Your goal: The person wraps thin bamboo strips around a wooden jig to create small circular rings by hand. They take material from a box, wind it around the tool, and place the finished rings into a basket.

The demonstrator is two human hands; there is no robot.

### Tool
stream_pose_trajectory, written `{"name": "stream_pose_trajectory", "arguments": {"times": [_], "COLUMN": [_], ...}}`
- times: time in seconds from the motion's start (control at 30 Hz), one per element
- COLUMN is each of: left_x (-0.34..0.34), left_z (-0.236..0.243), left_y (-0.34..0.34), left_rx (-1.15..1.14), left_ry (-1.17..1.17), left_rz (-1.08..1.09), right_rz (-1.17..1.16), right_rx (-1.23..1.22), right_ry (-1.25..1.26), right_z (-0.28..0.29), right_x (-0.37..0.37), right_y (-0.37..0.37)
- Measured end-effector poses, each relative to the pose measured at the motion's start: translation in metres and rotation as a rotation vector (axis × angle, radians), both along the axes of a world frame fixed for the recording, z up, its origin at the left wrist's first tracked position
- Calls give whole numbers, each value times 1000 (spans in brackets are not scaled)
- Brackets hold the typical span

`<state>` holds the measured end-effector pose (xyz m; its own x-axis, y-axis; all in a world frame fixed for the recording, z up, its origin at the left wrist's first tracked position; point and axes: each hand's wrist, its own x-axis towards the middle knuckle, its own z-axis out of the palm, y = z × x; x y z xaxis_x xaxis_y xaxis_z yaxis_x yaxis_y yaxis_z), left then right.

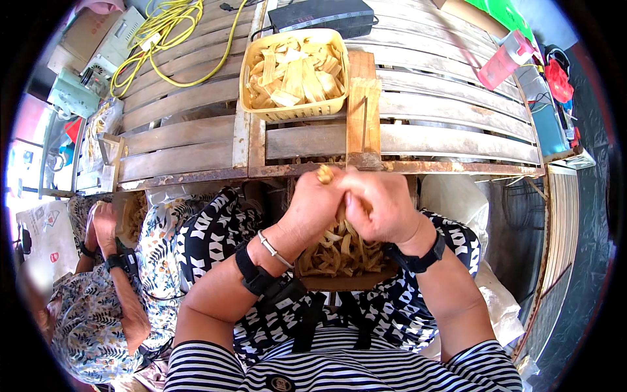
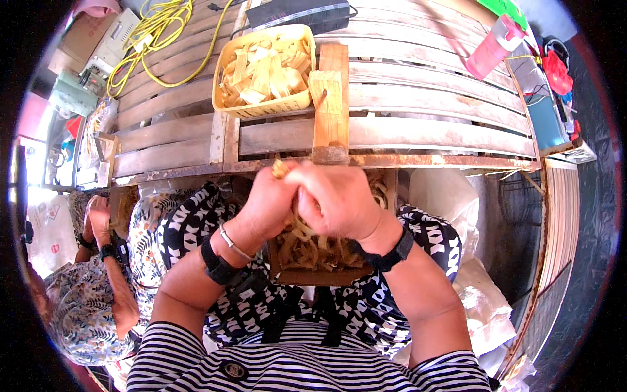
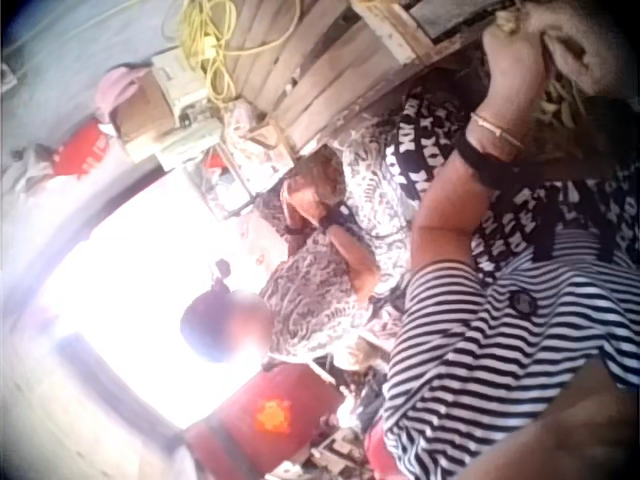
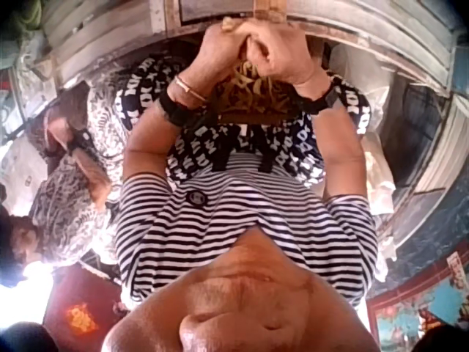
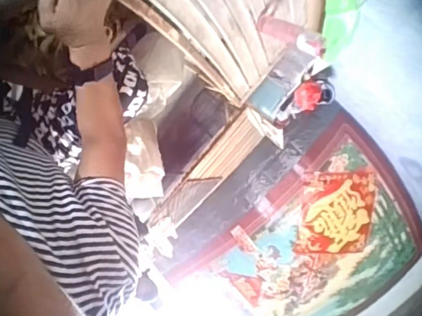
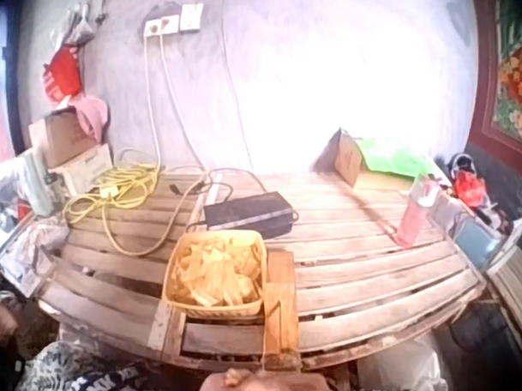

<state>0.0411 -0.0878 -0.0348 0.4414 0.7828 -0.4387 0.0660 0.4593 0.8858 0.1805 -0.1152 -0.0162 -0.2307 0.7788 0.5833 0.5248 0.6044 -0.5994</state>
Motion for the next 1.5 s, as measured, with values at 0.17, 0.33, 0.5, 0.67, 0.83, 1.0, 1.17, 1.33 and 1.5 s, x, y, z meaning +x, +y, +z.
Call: {"name": "stream_pose_trajectory", "arguments": {"times": [0.17, 0.33, 0.5, 0.67, 0.83, 1.0, 1.17, 1.33, 1.5], "left_x": [-11, -9, -19, -14, -15, -18, -21, -32, -32], "left_z": [36, 43, 26, 13, 18, 8, 32, 34, 31], "left_y": [-6, 13, 14, 16, 17, 17, 21, 32, 30], "left_rx": [-132, 869, 1393, 1434, 896, 997, 908, 631, 135], "left_ry": [-148, -158, 300, 243, 192, 236, 21, -273, -238], "left_rz": [-793, -340, -362, -30, -135, -278, -224, 53, -125], "right_rz": [-146, -30, 207, 51, -142, -162, -71, 137, 46], "right_rx": [-385, -874, -1525, -1146, -658, -391, -890, -1193, -1242], "right_ry": [319, 398, 1105, 1344, 627, -98, 358, 965, 1018], "right_z": [12, 3, 2, -11, 0, -3, -14, -1, 3], "right_x": [25, 29, 20, 8, 9, 8, 20, 31, 21], "right_y": [-10, -6, -11, -9, -11, -11, -8, -15, -11]}}
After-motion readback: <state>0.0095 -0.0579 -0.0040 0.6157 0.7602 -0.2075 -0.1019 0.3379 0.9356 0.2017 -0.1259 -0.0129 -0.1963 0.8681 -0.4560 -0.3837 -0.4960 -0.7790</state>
